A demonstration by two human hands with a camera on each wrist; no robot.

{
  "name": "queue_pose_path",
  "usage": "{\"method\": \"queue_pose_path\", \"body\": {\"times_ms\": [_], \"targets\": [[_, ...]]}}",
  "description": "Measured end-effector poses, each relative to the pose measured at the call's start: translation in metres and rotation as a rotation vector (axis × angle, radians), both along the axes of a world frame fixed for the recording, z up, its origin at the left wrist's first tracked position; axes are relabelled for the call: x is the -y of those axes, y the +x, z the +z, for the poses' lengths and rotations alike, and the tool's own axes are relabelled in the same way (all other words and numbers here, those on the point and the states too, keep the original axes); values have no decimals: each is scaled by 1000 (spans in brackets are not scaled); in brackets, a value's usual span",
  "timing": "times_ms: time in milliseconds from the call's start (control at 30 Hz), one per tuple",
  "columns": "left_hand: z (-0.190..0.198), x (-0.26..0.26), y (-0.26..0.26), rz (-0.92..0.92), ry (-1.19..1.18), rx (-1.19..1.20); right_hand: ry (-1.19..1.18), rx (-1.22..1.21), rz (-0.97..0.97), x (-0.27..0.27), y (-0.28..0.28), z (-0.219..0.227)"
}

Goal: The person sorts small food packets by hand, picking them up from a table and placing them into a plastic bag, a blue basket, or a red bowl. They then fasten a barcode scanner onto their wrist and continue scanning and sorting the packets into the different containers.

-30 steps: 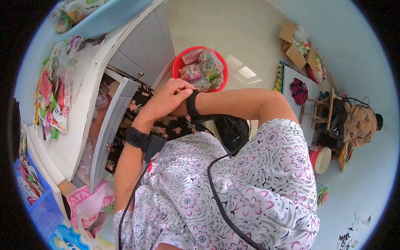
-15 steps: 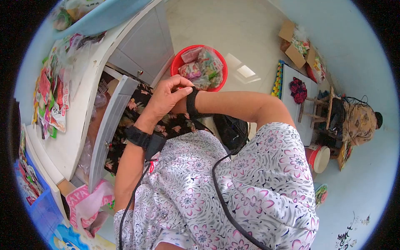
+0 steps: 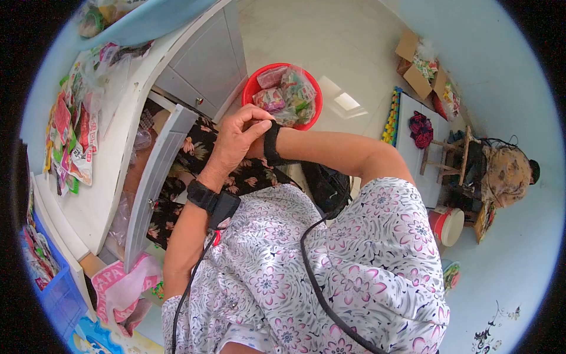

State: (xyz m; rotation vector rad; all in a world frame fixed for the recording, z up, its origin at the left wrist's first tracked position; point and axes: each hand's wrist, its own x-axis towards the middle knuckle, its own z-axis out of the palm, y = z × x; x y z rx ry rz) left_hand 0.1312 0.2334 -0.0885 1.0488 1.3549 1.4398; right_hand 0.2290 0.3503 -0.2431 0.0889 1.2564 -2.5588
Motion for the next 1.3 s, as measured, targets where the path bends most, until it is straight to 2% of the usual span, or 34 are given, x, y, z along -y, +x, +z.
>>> {"method": "queue_pose_path", "body": {"times_ms": [200, 300, 433, 600, 700, 800, 900, 1000, 1100, 1200, 1233, 1300], "targets": [[-7, 1, -1, -24, -2, 39, -174, -4, -85, -3, 2, -9], [-5, 2, 2, -11, 39, 260, -218, -13, -116, -6, 2, -14], [-1, 3, 4, -21, 23, 296, -262, -31, -148, -10, -1, -22], [23, 6, 7, -14, 51, 218, -284, -75, -191, -25, -9, -37], [31, 12, 7, -10, 69, 339, -300, -97, -212, -33, -9, -44], [41, 15, 1, -29, 80, 266, -314, -105, -227, -36, -7, -51], [31, 11, 6, 10, -16, 165, -319, -122, -249, -38, -8, -53], [20, 5, 4, 65, 60, 69, -314, -159, -289, -33, -10, -52], [25, -8, -5, 149, 23, 9, -72, -182, -460, -9, -34, 20], [22, -24, -11, 281, 171, -315, 185, -346, -559, -8, -67, 21], [33, -22, -11, 345, 189, -445, 266, -340, -562, -15, -75, 26], [40, -10, -7, 514, 209, -429, 422, -266, -541, -35, -92, 50]]}}
